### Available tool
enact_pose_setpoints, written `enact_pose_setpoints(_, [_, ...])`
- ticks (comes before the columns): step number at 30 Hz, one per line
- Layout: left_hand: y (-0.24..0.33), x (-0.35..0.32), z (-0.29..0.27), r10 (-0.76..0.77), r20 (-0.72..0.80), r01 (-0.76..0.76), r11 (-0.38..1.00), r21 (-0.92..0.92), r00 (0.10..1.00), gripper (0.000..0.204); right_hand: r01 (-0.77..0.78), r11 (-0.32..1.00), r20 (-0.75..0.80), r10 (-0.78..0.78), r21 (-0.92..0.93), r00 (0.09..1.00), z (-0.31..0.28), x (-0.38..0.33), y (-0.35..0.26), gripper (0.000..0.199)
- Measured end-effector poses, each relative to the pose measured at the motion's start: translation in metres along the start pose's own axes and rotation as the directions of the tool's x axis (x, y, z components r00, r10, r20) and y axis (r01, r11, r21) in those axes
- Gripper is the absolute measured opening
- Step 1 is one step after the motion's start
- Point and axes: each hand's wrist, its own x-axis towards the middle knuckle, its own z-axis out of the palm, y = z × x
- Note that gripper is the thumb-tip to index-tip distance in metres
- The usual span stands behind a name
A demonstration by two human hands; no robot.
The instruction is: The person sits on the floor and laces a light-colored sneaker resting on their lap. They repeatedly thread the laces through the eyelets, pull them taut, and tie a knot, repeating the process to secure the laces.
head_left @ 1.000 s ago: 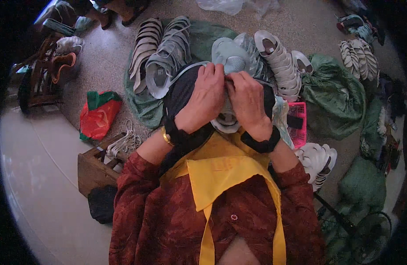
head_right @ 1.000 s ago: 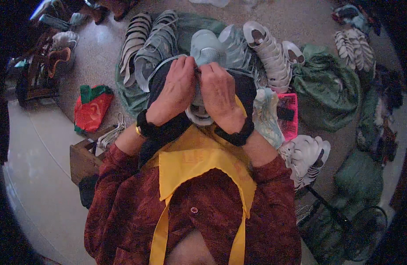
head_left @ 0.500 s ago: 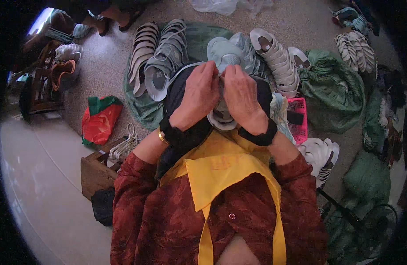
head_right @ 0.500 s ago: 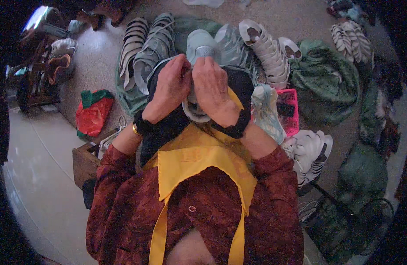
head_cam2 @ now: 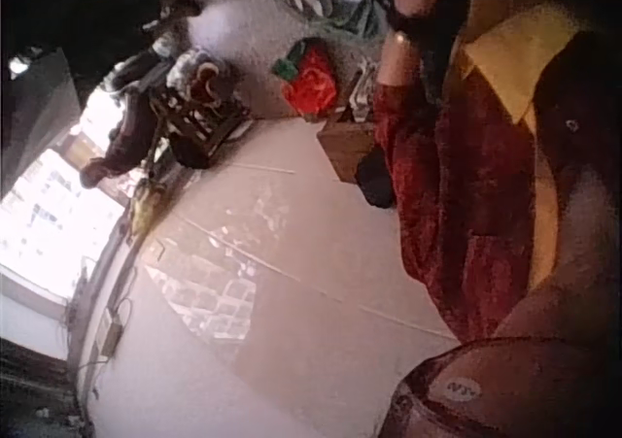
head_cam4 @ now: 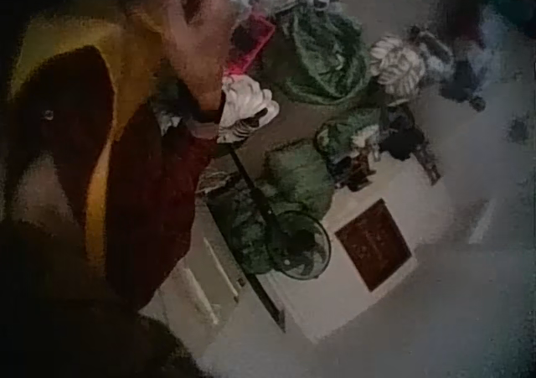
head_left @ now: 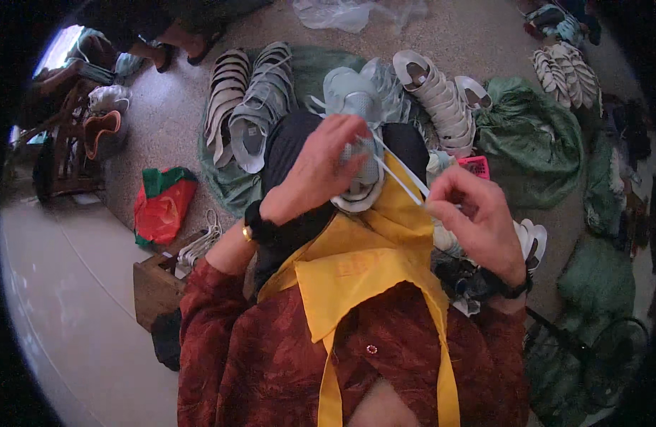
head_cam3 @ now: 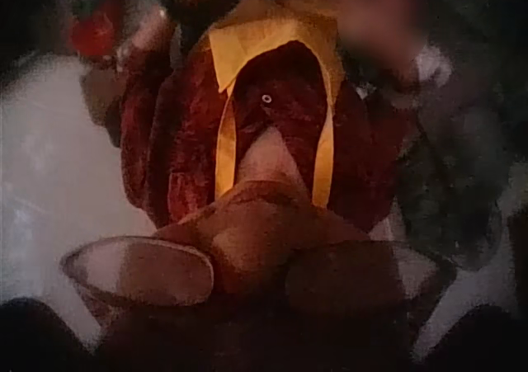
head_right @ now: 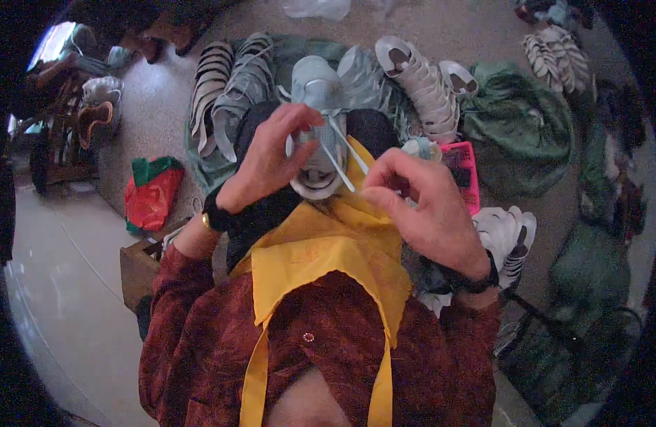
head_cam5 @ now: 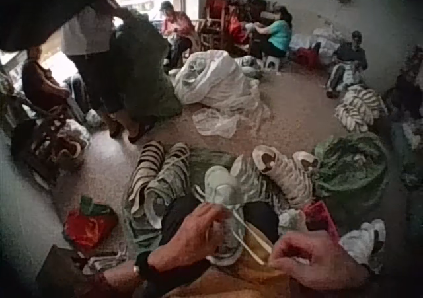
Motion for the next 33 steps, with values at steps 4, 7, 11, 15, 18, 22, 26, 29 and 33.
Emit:
enact_pose_setpoints(4, [0.039,0.002,-0.006,0.004,0.127,0.018,0.985,-0.173,0.992,0.019,-0.046,0.983,0.033,0.041,0.18,0.999,-0.007,0.011,0.006,0.008])
enact_pose_setpoints(7, [0.043,0.003,-0.005,-0.061,0.086,0.078,0.975,-0.208,0.994,0.014,-0.041,0.934,0.026,0.033,0.355,0.999,-0.012,0.024,0.015,0.009])
enact_pose_setpoints(11, [0.046,0.007,-0.004,-0.235,0.099,0.253,0.827,-0.501,0.967,0.006,0.225,0.853,-0.236,-0.124,0.471,0.964,0.001,0.044,0.025,0.012])
enact_pose_setpoints(15, [0.049,0.012,-0.004,-0.307,0.139,0.326,0.726,-0.606,0.942,0.01,0.192,0.834,-0.266,-0.057,0.517,0.962,0.005,0.062,0.031,0.014])
enact_pose_setpoints(18, [0.05,0.015,0.0,-0.309,0.093,0.295,0.708,-0.641,0.946,0.009,0.191,0.838,-0.276,-0.051,0.511,0.96,0.008,0.07,0.025,0.016])
enact_pose_setpoints(22, [0.046,0.018,0.008,-0.319,0.031,0.237,0.634,-0.736,0.947,0.013,0.179,0.866,-0.297,-0.037,0.467,0.954,0.013,0.078,0.017,0.018])
enact_pose_setpoints(26, [0.047,0.018,0.007,-0.374,0.069,0.296,0.591,-0.751,0.925,0.01,0.17,0.862,-0.287,-0.03,0.477,0.957,0.015,0.085,0.017,0.02])
enact_pose_setpoints(29, [0.047,0.02,0.007,-0.415,0.081,0.327,0.568,-0.756,0.906,0.009,0.163,0.843,-0.274,-0.018,0.513,0.961,0.016,0.085,0.017,0.022])
enact_pose_setpoints(33, [0.039,0.02,0.005,-0.446,0.104,0.339,0.486,-0.806,0.889,0.01,0.166,0.823,-0.297,0.003,0.543,0.955,0.017,0.082,0.018,0.023])
